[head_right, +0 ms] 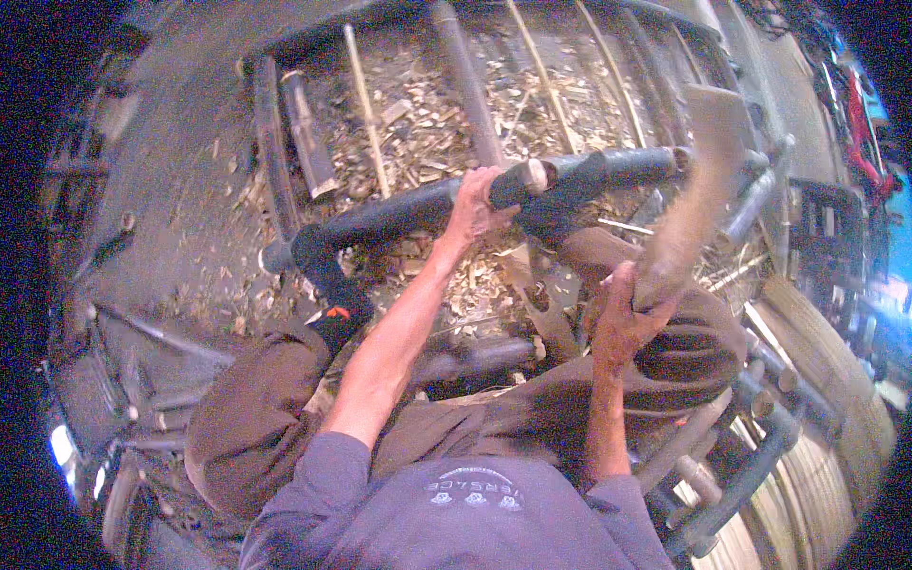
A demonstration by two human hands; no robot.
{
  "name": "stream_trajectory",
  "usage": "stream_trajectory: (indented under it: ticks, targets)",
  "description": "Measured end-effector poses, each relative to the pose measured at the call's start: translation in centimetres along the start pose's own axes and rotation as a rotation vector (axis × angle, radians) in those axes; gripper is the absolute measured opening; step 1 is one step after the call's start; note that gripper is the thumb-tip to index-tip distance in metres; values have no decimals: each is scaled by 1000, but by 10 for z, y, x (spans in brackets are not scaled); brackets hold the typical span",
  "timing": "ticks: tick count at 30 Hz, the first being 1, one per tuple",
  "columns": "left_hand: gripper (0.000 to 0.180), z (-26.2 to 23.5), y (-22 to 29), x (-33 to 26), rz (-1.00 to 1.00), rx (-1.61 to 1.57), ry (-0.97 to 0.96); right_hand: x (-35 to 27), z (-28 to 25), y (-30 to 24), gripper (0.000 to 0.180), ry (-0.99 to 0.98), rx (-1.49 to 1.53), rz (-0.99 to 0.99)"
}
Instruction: The person sits on the floor and repeatedly splits bamboo poles into smaller sections using a knife. They handle the pieces by hand, separating them and placing them aside.
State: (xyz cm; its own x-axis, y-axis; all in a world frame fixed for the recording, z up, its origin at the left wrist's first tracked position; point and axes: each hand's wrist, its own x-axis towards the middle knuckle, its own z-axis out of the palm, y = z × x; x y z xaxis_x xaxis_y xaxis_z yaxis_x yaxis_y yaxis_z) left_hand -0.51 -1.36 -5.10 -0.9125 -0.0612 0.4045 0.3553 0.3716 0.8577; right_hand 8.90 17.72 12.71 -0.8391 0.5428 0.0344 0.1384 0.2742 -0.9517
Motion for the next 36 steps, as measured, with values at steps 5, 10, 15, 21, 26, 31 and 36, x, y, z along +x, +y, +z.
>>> stream_trajectory:
  ticks: [5,10,15,21,26,31,36]
  targets:
    - [46,1,16,4,-77,-18,5,-41,60,55,77,-322,-324,-62]
    - [45,-3,4,-5,-142,43,-29,-8,44,6,66,-183,-55,43]
    - [46,6,17,10,-153,53,-28,-7,46,96,72,-206,-82,15]
    - [53,6,-6,-6,-202,135,-79,11,31,72,60,-189,-146,-15]
    - [53,4,-18,-8,-164,200,-143,-35,64,81,64,-366,-265,-56]
    - [44,-32,31,7,-401,-202,67,-22,51,65,72,-338,-140,87]
    - [27,-140,70,29,-434,-295,392,-22,62,53,63,-315,-143,83]
